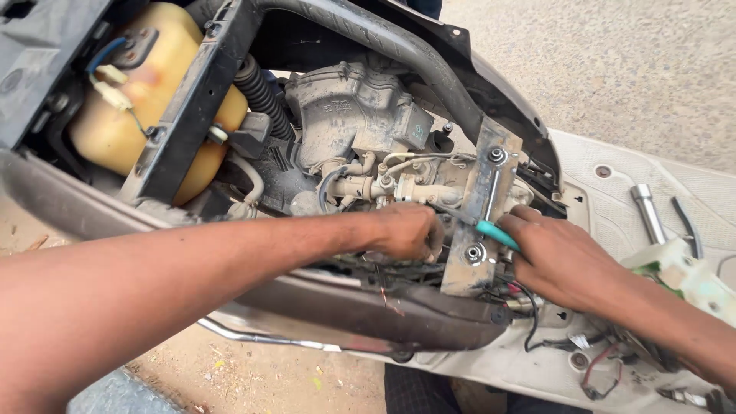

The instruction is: The person kneels beside a scooter with its body panels removed and works in the engine bay. They manipulate the wiring harness and connectors by hand, then use pliers to grip and adjust wiring and small components near the carburetor area, repositioning connectors throughout.

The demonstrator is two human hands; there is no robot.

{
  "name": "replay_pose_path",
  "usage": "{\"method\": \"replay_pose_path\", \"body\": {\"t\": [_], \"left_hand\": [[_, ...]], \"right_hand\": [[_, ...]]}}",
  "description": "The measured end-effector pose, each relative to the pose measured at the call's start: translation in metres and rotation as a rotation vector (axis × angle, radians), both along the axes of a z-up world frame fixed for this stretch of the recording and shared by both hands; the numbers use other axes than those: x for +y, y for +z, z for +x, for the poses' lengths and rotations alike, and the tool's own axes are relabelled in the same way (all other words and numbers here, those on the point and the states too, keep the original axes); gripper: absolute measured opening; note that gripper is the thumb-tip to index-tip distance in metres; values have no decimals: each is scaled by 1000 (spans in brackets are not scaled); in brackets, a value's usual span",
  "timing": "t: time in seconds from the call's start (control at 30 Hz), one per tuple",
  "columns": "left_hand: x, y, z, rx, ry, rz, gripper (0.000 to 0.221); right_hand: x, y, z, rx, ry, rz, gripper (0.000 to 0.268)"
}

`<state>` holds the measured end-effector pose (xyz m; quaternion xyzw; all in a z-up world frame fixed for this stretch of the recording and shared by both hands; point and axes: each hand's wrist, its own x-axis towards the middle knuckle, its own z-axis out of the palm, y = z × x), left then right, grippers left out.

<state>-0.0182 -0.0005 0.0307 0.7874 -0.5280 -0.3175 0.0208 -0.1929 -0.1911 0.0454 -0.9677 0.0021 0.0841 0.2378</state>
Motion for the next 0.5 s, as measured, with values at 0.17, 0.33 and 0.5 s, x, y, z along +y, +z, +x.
{"method": "replay_pose_path", "body": {"t": [0.17,0.33,0.5], "left_hand": [[-25,5,-32,-545,58,161,32],[-34,28,-56,-651,57,163,37],[-10,51,-71,-515,112,118,46]], "right_hand": [[30,-57,-61,-522,-283,268,39],[86,-77,-193,-593,-428,477,28],[107,-152,-254,-546,-469,445,27]]}}
